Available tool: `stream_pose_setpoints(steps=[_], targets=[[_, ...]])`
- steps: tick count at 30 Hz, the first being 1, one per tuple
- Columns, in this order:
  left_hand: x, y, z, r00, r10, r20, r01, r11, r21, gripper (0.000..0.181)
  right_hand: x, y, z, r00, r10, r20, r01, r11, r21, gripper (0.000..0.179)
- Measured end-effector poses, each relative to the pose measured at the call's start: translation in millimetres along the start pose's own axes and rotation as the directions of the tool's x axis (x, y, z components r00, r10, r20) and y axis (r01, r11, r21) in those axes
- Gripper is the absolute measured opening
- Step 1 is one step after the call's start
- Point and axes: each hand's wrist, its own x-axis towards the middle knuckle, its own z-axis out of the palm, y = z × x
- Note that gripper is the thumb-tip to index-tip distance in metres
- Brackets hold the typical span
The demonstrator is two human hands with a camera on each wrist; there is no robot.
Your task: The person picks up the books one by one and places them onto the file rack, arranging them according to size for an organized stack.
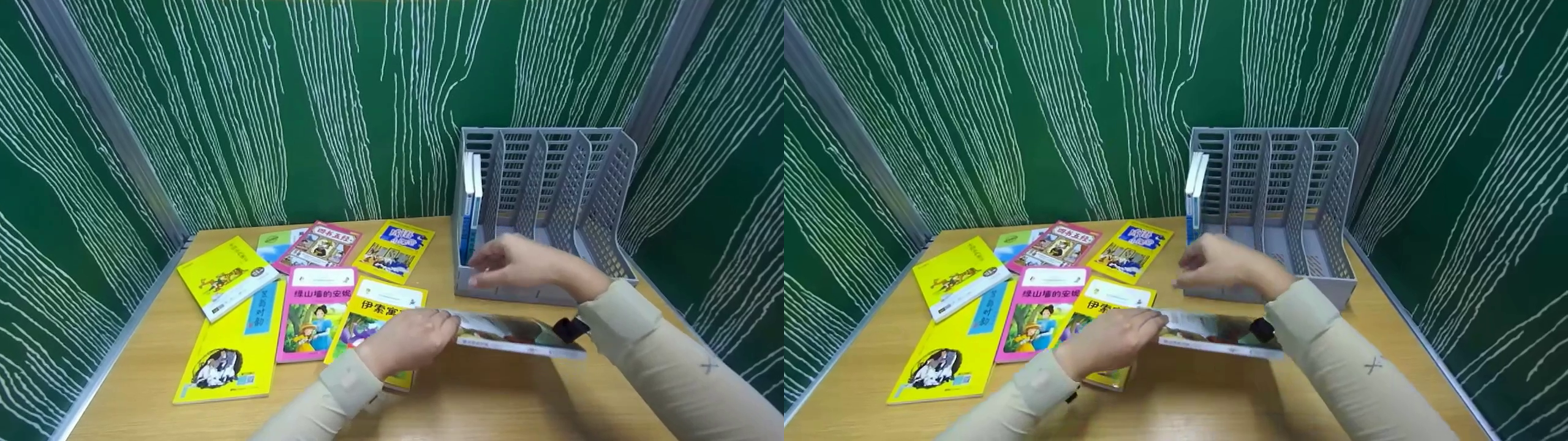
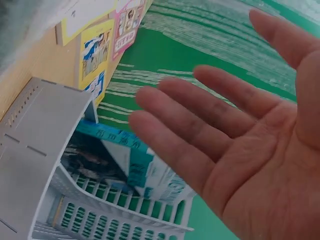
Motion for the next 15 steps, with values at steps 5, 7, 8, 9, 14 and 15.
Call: stream_pose_setpoints(steps=[5, 7, 8, 9, 14, 15], targets=[[-1.4, -8.1, -12.2, 0.995, -0.076, 0.068, 0.084, 0.989, -0.122, 0.038, -8.1, -12.6, 11.0, 0.996, 0.015, 0.087, -0.01, 0.998, -0.063, 0.06], [-2.2, -10.4, -15.2, 0.99, -0.106, 0.089, 0.117, 0.983, -0.138, 0.037, -9.5, -16.3, 15.7, 0.995, 0.019, 0.101, -0.009, 0.996, -0.091, 0.06], [-3.0, -11.7, -16.2, 0.988, -0.121, 0.099, 0.134, 0.98, -0.145, 0.038, -9.6, -17.6, 18.0, 0.994, 0.014, 0.105, -0.003, 0.995, -0.102, 0.06], [-3.8, -13.1, -17.0, 0.985, -0.136, 0.11, 0.152, 0.976, -0.155, 0.038, -9.8, -18.9, 20.3, 0.994, 0.016, 0.108, -0.004, 0.994, -0.109, 0.058], [-7.2, -19.6, -21.8, 0.97, -0.208, 0.126, 0.232, 0.948, -0.22, 0.035, -9.4, -19.6, 31.1, 0.993, -0.03, 0.115, 0.047, 0.988, -0.145, 0.05], [-7.3, -20.8, -23.3, 0.966, -0.221, 0.131, 0.246, 0.941, -0.23, 0.034, -9.4, -19.9, 33.1, 0.993, -0.036, 0.113, 0.053, 0.987, -0.154, 0.049]])
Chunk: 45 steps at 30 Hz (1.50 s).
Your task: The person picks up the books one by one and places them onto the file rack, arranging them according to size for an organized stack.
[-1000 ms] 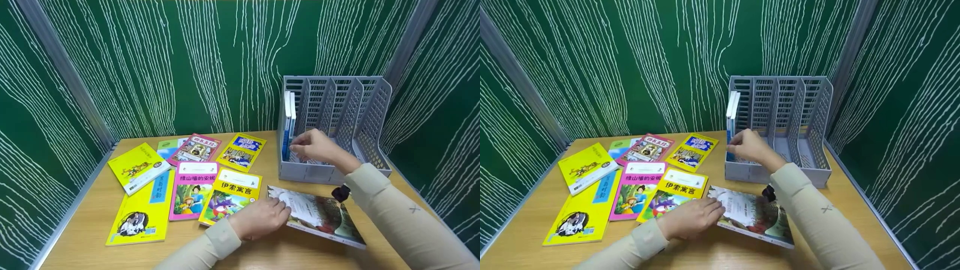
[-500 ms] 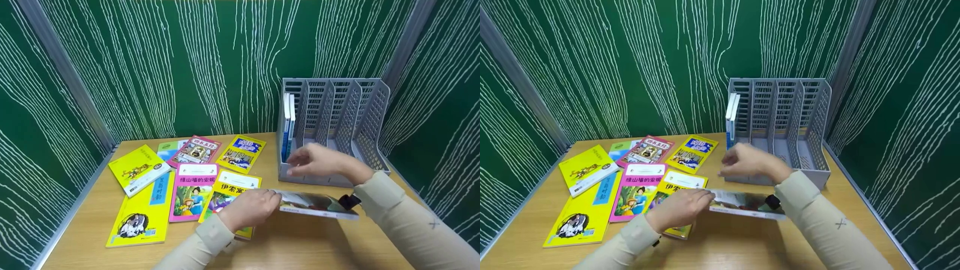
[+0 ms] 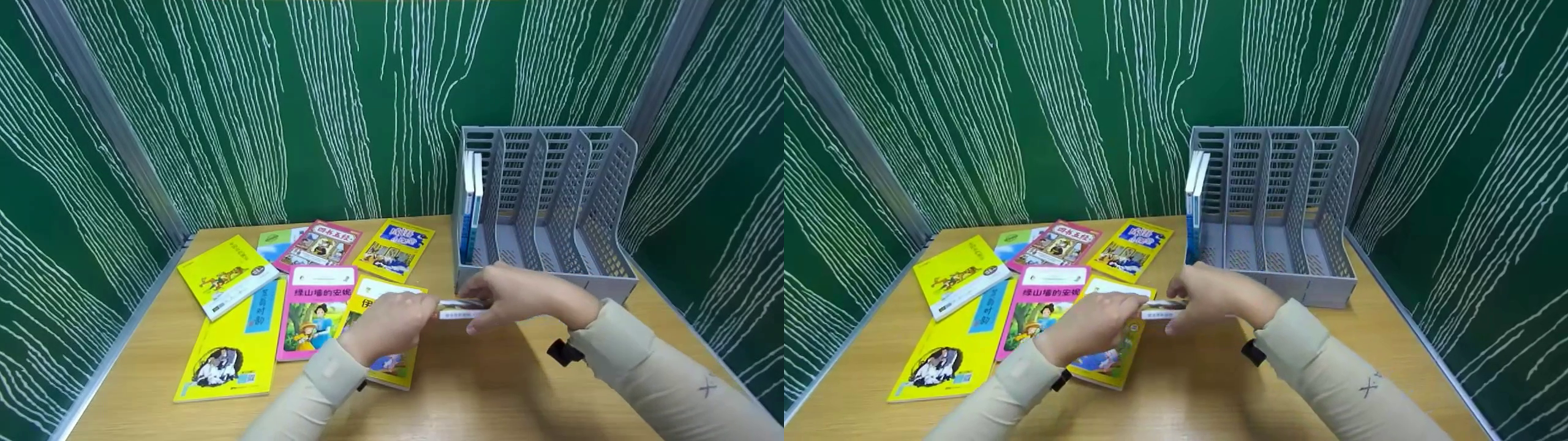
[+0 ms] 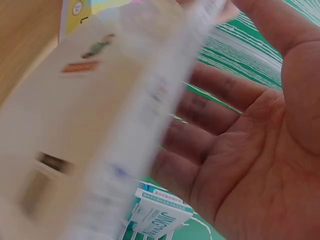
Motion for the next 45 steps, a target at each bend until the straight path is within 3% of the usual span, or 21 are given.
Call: stream_pose_setpoints(steps=[10, 15, 24, 31, 34, 38, 42, 45], targets=[[-1.0, -6.8, -21.1, 0.987, -0.133, 0.092, 0.142, 0.985, -0.096, 0.039, 10.7, -9.6, 17.2, 0.994, -0.007, -0.106, -0.012, 0.984, -0.175, 0.034], [0.1, -8.0, -29.4, 0.986, -0.138, 0.094, 0.149, 0.98, -0.132, 0.034, 16.1, -9.3, 21.7, 0.988, -0.025, -0.15, -0.017, 0.963, -0.268, 0.026], [2.2, -9.2, -37.8, 0.98, -0.161, 0.118, 0.173, 0.979, -0.103, 0.029, 20.2, -13.1, 26.1, 0.98, -0.041, -0.192, -0.034, 0.929, -0.368, 0.02], [1.4, -11.9, -44.6, 0.968, -0.198, 0.156, 0.222, 0.963, -0.154, 0.025, 18.8, -12.9, 32.1, 0.964, -0.165, -0.208, 0.068, 0.911, -0.408, 0.01], [-1.0, -15.7, -48.2, 0.973, -0.202, 0.116, 0.222, 0.954, -0.2, 0.031, 17.3, -13.1, 31.6, 0.966, -0.159, -0.202, 0.075, 0.926, -0.37, 0.012], [-7.6, -24.0, -51.4, 0.982, -0.19, -0.013, 0.181, 0.951, -0.251, 0.05, 13.7, -12.6, 26.5, 0.974, -0.097, -0.205, 0.031, 0.953, -0.303, 0.021], [-16.1, -32.9, -52.0, 0.974, -0.205, -0.093, 0.176, 0.953, -0.247, 0.069, 7.5, -10.4, 18.8, 0.976, -0.019, -0.215, -0.032, 0.973, -0.229, 0.029], [-22.2, -39.3, -52.1, 0.964, -0.239, -0.116, 0.21, 0.953, -0.219, 0.075, 0.9, -8.2, 12.6, 0.972, -0.005, -0.235, -0.043, 0.98, -0.197, 0.031]])
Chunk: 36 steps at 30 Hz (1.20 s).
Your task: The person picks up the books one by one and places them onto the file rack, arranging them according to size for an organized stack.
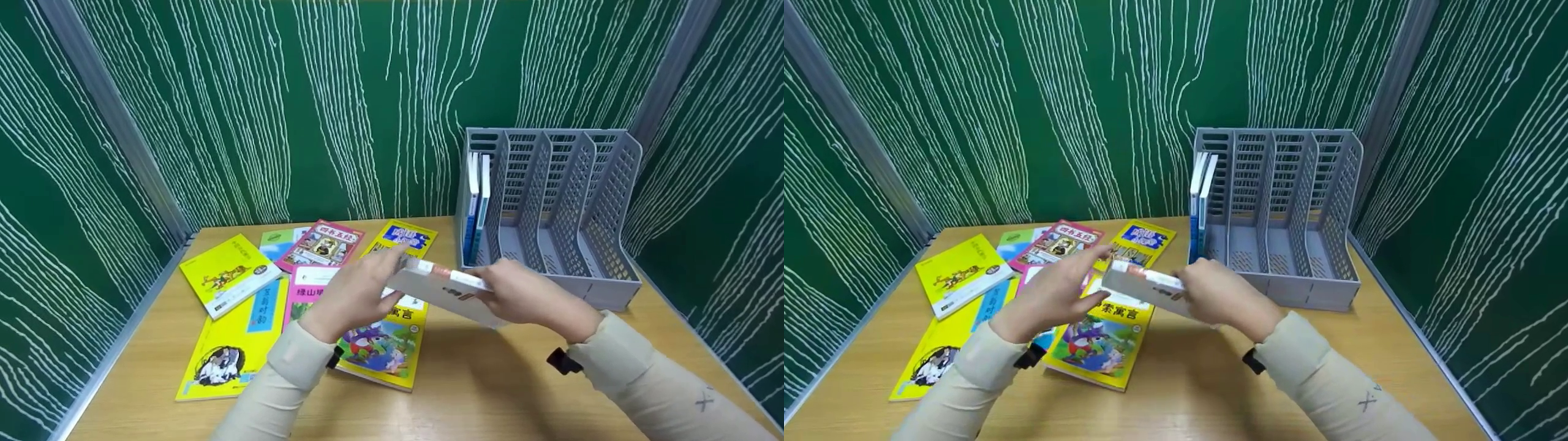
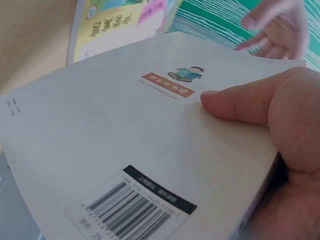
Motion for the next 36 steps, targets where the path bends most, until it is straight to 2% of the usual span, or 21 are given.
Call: stream_pose_setpoints(steps=[6, 12, 19, 25, 30, 33, 36], targets=[[-6.4, -10.7, -5.0, 0.996, -0.09, 0.006, 0.09, 0.996, 0.028, 0.074, -11.8, 8.5, -16.1, 0.999, -0.01, -0.054, 0.012, 0.999, 0.034, 0.035], [-14.6, -22.4, -5.9, 0.98, -0.197, 0.04, 0.196, 0.98, 0.037, 0.07, -23.0, 13.2, -28.3, 0.994, 0.011, -0.105, -0.008, 1.0, 0.031, 0.034], [-29.5, -38.3, -4.3, 0.965, -0.263, 0.014, 0.262, 0.964, 0.047, 0.071, -33.2, 19.3, -39.4, 0.983, 0.039, -0.181, -0.035, 0.999, 0.027, 0.034], [-40.6, -50.1, -3.1, 0.944, -0.329, 0.023, 0.328, 0.943, 0.05, 0.068, -40.7, 25.7, -49.6, 0.966, 0.089, -0.241, -0.081, 0.996, 0.045, 0.037], [-48.7, -59.7, -1.5, 0.917, -0.394, 0.061, 0.39, 0.918, 0.068, 0.068, -44.0, 32.1, -54.3, 0.953, 0.156, -0.259, -0.14, 0.987, 0.081, 0.042], [-52.9, -65.0, -1.2, 0.903, -0.423, 0.073, 0.418, 0.905, 0.083, 0.069, -46.2, 35.1, -56.3, 0.939, 0.203, -0.279, -0.177, 0.977, 0.115, 0.044], [-55.7, -70.6, -0.5, 0.898, -0.433, 0.079, 0.425, 0.9, 0.097, 0.067, -48.0, 37.5, -58.7, 0.919, 0.238, -0.315, -0.203, 0.969, 0.14, 0.045]])
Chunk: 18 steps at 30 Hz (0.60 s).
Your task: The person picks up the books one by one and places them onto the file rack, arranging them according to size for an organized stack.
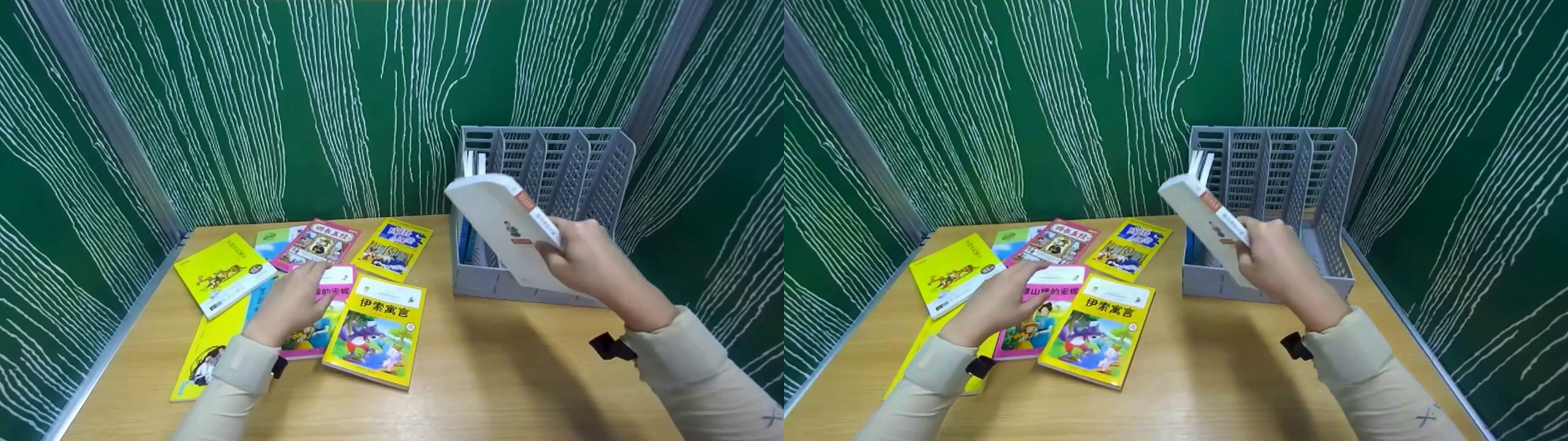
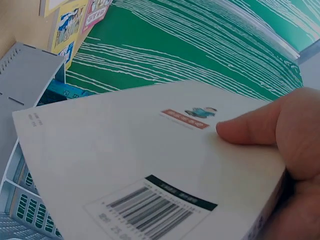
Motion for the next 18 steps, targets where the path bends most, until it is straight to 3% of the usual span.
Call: stream_pose_setpoints(steps=[6, 18], targets=[[1.4, -10.7, 4.2, 1.0, -0.025, 0.015, 0.025, 1.0, -0.006, 0.063, 1.9, 4.6, -2.3, 0.987, 0.025, -0.159, -0.019, 0.999, 0.037, 0.048], [-2.8, -18.5, 23.4, 0.996, -0.072, 0.056, 0.072, 0.997, -0.007, 0.063, 21.1, 16.1, 21.3, 0.919, 0.141, -0.368, -0.072, 0.978, 0.196, 0.05]])
